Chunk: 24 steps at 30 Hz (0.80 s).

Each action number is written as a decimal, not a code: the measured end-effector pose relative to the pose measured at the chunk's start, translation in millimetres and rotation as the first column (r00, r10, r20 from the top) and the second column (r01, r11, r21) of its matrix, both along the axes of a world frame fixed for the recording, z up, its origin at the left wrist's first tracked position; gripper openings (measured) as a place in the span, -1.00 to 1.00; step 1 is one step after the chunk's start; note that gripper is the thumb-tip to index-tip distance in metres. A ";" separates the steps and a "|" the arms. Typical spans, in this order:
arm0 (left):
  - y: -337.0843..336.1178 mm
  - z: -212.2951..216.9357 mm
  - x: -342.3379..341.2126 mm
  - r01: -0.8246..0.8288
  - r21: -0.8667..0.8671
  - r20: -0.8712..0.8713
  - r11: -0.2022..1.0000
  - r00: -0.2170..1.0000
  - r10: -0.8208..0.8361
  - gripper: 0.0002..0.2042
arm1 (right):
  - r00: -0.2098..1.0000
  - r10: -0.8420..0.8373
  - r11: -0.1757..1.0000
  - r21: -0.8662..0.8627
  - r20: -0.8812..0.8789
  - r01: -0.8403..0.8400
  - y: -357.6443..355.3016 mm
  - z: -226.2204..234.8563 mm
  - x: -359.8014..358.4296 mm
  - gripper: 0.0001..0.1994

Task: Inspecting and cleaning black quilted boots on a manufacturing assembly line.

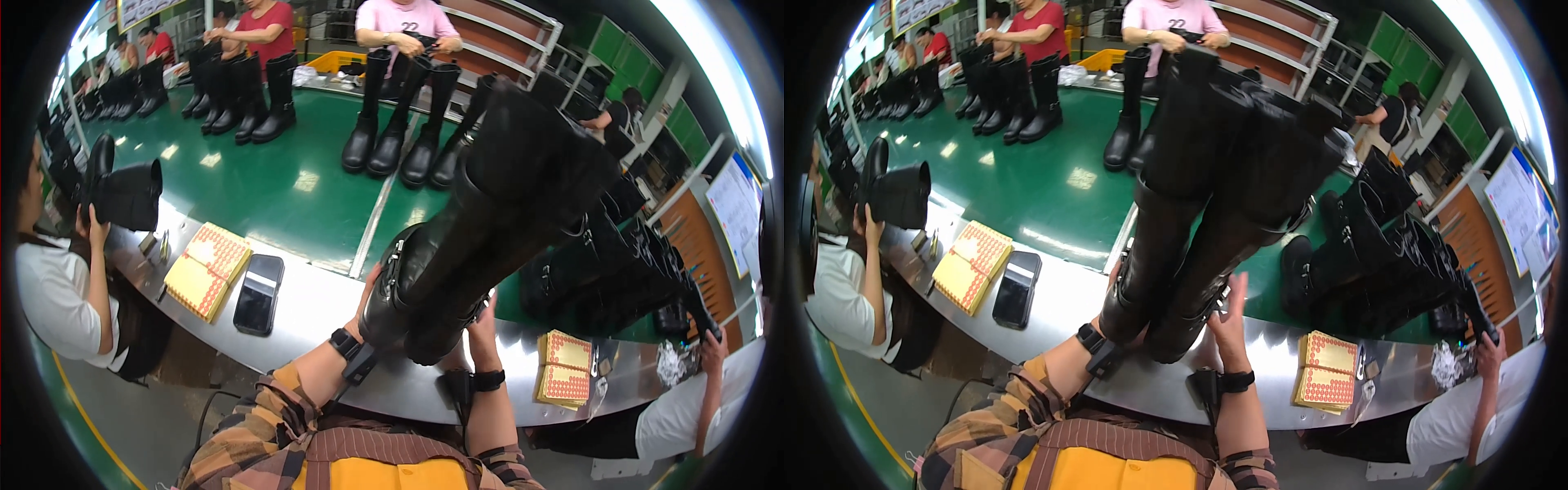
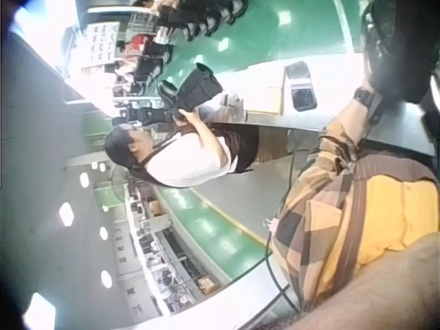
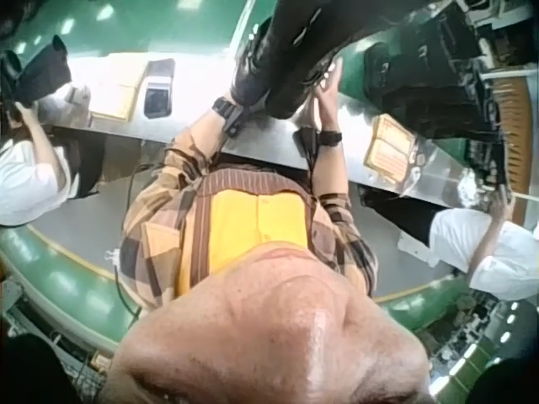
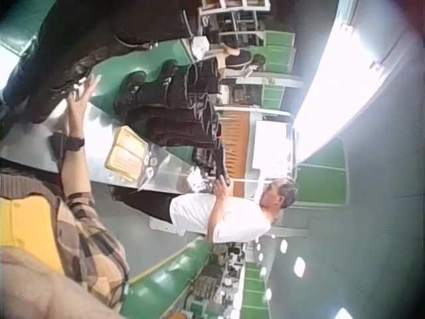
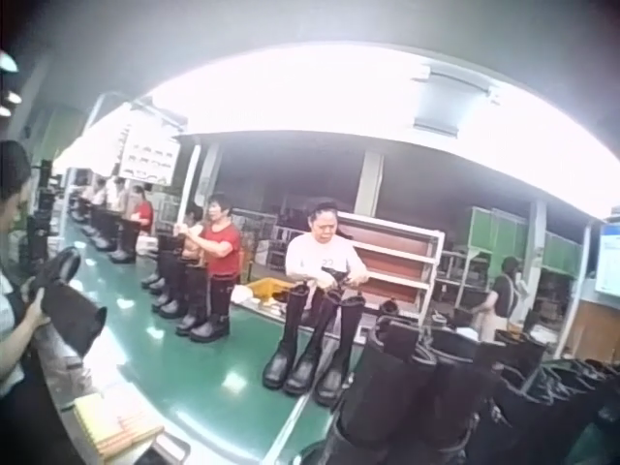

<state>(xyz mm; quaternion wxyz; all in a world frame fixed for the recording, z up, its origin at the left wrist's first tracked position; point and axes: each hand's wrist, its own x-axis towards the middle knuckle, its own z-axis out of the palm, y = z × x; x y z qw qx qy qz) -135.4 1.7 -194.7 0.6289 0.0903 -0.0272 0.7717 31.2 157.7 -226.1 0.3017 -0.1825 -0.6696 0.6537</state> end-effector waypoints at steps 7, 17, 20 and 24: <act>-8.6 23.5 9.6 -0.075 -0.157 -0.158 0.985 0.986 0.050 -0.55 | 0.981 0.182 0.959 0.230 -0.063 -0.164 16.1 82.2 52.6 -0.02; -8.2 -12.4 21.6 0.244 -0.060 -0.522 0.968 0.819 -0.239 -0.64 | 0.901 0.217 0.873 0.337 0.376 -0.351 -19.7 137.2 94.2 -0.55; -6.2 -2.7 -4.1 0.120 -0.255 -0.493 0.960 0.838 -0.236 -0.48 | 0.948 -0.070 0.947 0.318 0.309 -0.034 -47.3 144.3 94.1 -0.65; -12.5 10.5 -12.2 -0.202 0.073 -0.796 0.977 0.579 0.179 0.04 | 0.962 -0.128 0.984 0.154 0.240 0.092 -69.5 132.3 70.3 -0.64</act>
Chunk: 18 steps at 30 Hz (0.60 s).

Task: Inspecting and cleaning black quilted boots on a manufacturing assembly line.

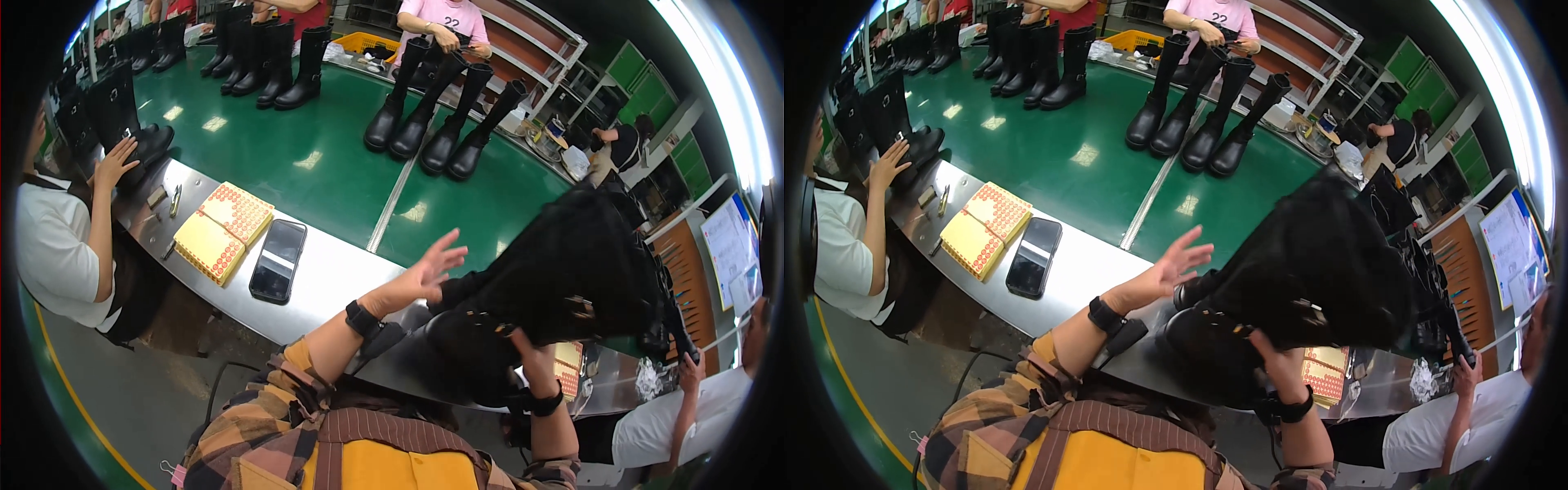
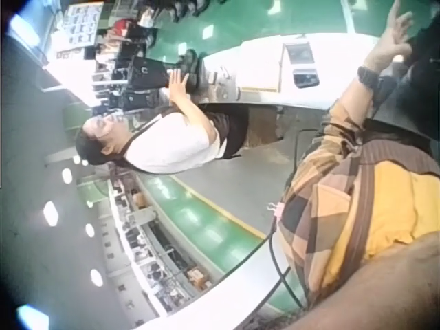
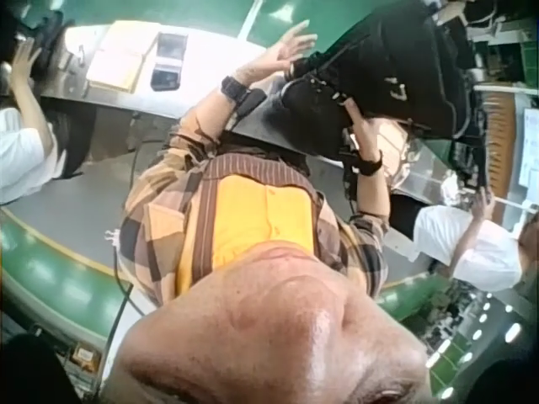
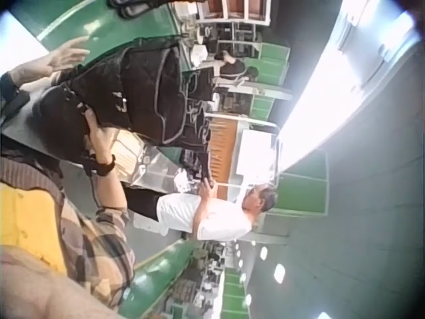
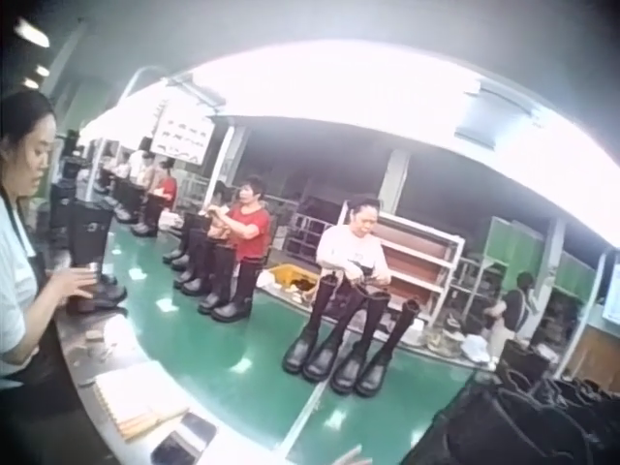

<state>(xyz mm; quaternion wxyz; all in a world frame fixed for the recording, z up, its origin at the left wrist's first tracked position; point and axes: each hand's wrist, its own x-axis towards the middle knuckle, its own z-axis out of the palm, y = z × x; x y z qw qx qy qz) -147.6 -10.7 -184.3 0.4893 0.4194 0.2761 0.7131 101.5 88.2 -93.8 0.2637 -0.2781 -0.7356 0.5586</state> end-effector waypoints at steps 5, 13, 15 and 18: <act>-2.0 12.9 29.2 -0.117 0.142 -0.526 0.983 0.832 0.175 0.35 | 0.989 0.141 0.970 0.192 0.051 -0.148 -3.4 -17.5 -6.5 -0.37; -4.4 19.2 26.7 -0.130 0.021 -0.543 0.991 0.831 0.121 0.26 | 0.951 0.025 0.279 0.915 -0.310 0.291 14.8 108.6 12.3 -0.20; -4.0 18.4 25.9 -0.110 -0.021 -0.522 0.994 0.849 0.083 0.23 | 0.982 -0.147 0.169 0.981 0.117 -0.091 8.4 148.8 11.7 -0.31; -3.3 17.3 25.5 -0.092 -0.006 -0.470 0.996 0.879 0.079 0.20 | 0.918 0.037 0.324 0.865 0.394 -0.384 15.3 180.9 -9.0 -0.41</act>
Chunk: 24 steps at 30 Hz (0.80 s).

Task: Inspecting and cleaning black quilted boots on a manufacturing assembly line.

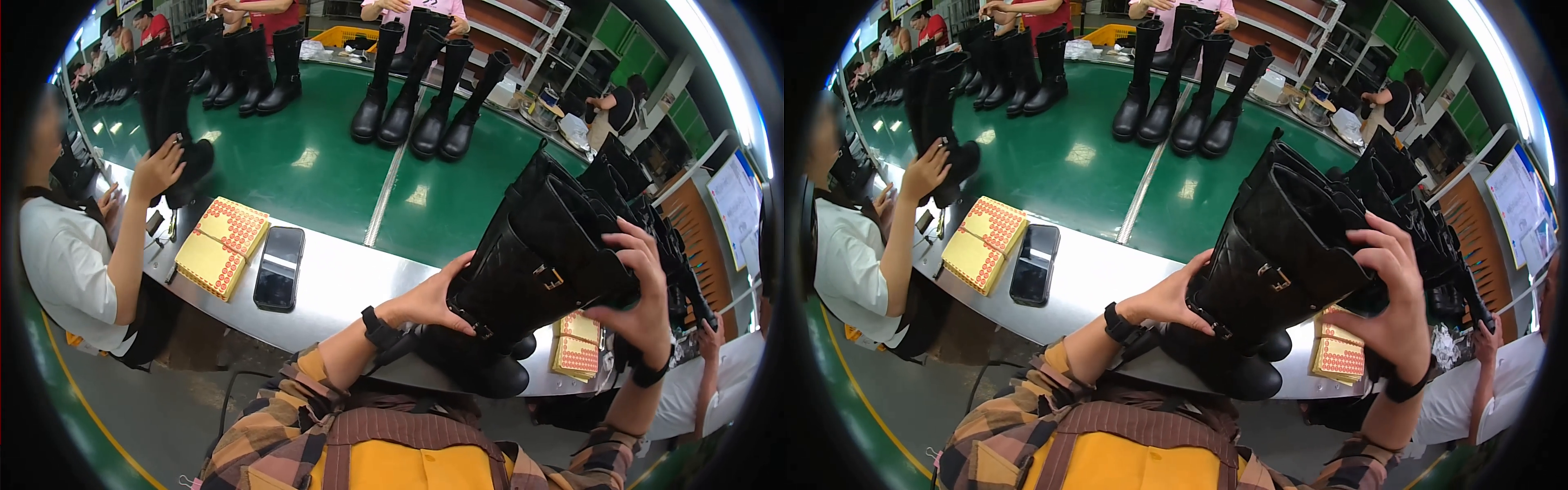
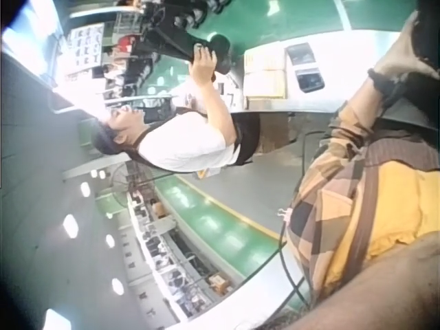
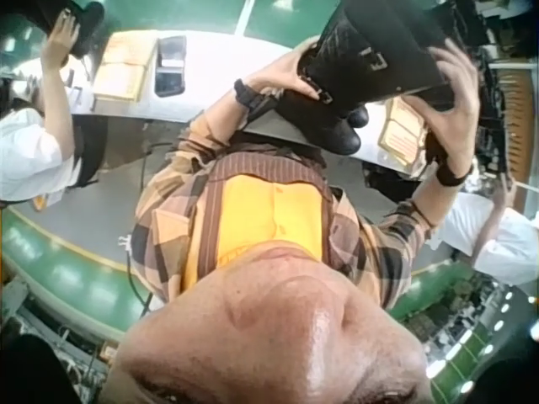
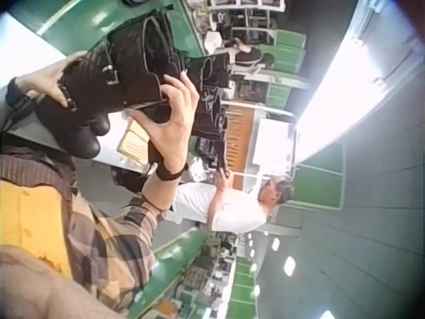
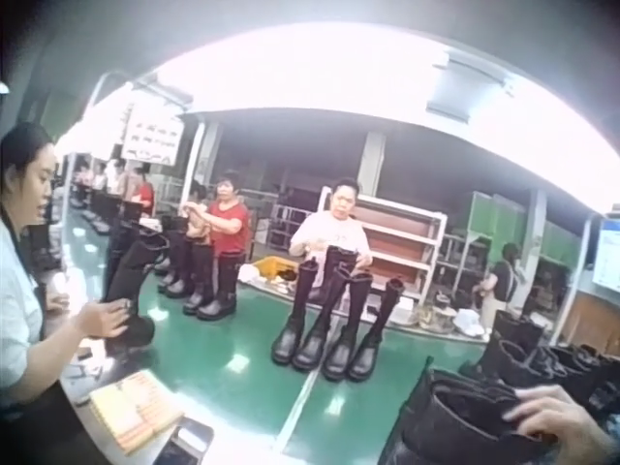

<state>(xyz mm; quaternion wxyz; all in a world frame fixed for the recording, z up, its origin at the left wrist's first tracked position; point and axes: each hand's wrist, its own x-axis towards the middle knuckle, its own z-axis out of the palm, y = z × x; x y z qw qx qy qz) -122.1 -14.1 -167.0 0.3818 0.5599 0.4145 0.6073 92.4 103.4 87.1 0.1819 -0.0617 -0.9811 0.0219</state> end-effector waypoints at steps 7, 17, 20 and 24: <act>1.0 -0.6 -2.7 0.032 0.005 -0.007 0.999 0.999 -0.032 0.09 | 0.991 -0.039 0.999 0.025 0.126 0.036 4.8 28.1 -10.8 -0.51; 1.3 -1.9 -2.6 0.006 0.054 -0.001 0.999 1.000 -0.006 0.06 | 0.988 -0.131 0.986 -0.095 0.086 0.139 -2.0 20.6 -21.2 -0.40; 0.1 -2.8 -2.2 -0.021 0.040 -0.070 0.999 0.997 0.023 0.06 | 0.904 -0.220 0.972 -0.003 0.366 0.237 9.7 34.0 -25.7 -0.48; 0.4 -6.7 -5.1 -0.013 0.006 -0.042 1.000 0.999 0.014 0.06 | 0.933 -0.029 0.981 -0.168 0.358 0.095 23.6 25.0 -46.2 -0.71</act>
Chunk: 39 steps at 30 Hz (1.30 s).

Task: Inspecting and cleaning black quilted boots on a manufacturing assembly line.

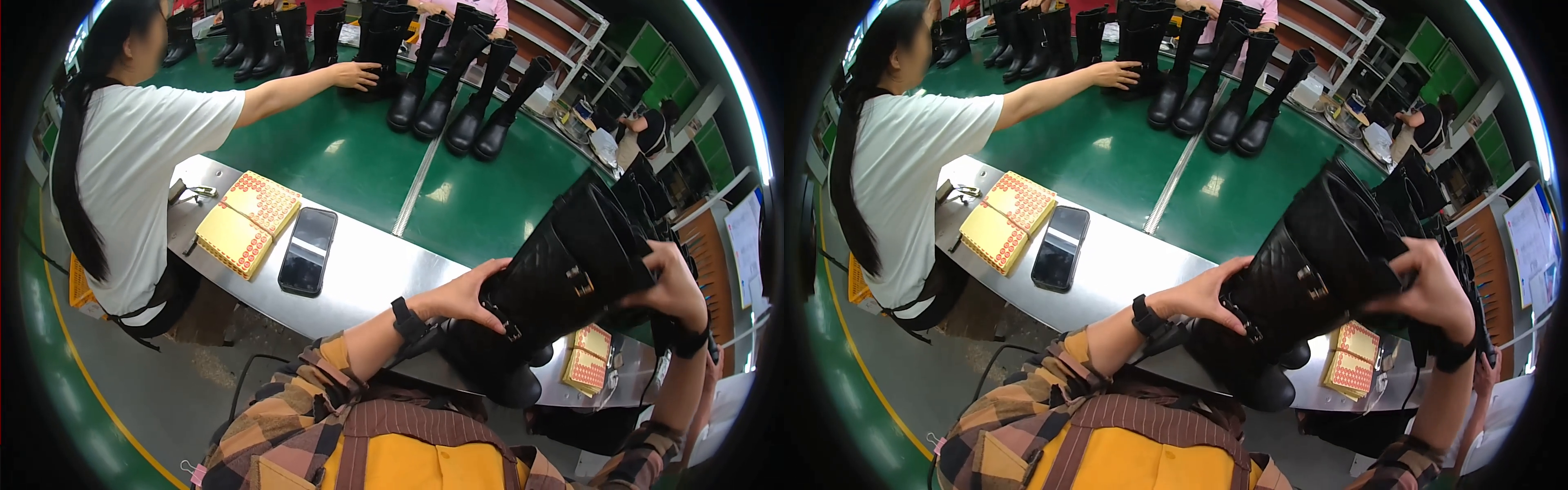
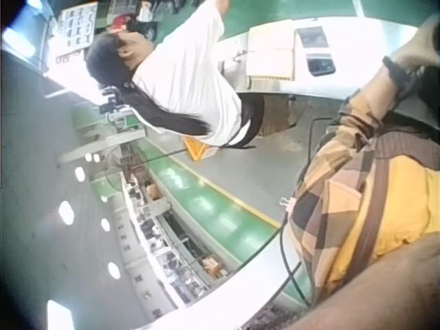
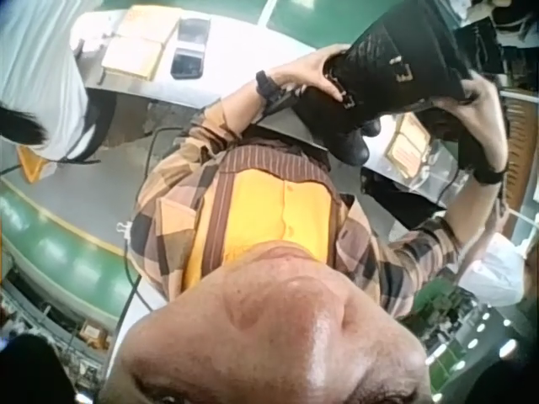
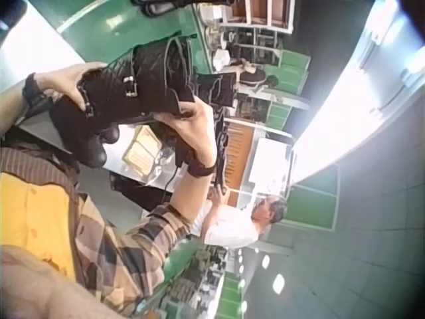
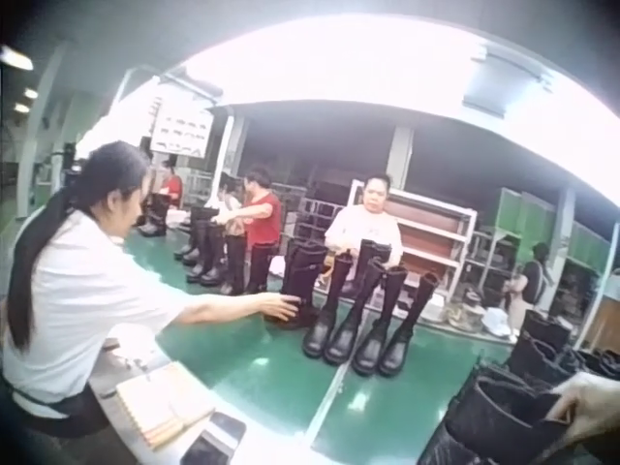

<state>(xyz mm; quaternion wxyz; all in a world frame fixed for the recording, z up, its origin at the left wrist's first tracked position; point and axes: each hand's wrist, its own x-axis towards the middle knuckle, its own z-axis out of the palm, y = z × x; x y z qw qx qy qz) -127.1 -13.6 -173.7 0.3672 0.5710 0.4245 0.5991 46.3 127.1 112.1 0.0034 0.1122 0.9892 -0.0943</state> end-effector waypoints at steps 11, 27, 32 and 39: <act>-3.7 -32.7 -69.3 -0.549 -0.442 0.863 0.710 -0.046 0.502 -0.67 | 0.951 -0.203 0.978 -0.089 -0.234 0.187 62.5 15.2 -68.0 -0.55; 12.6 -34.6 -23.4 -0.224 -0.508 0.829 0.832 0.137 0.543 -0.83 | 0.822 -0.439 0.769 0.321 -0.362 0.553 295.7 -92.9 -228.0 -0.26; 15.6 -38.3 -18.6 -0.127 -0.561 0.798 0.818 0.181 0.575 -0.84 | 0.701 -0.481 0.703 0.247 -0.526 0.667 322.8 -115.5 -250.3 -0.18; 16.6 -41.0 -19.1 -0.056 -0.554 0.780 0.831 0.313 0.541 -0.84 | 0.634 0.033 0.907 0.290 -0.772 0.306 211.5 -168.4 -229.1 -0.65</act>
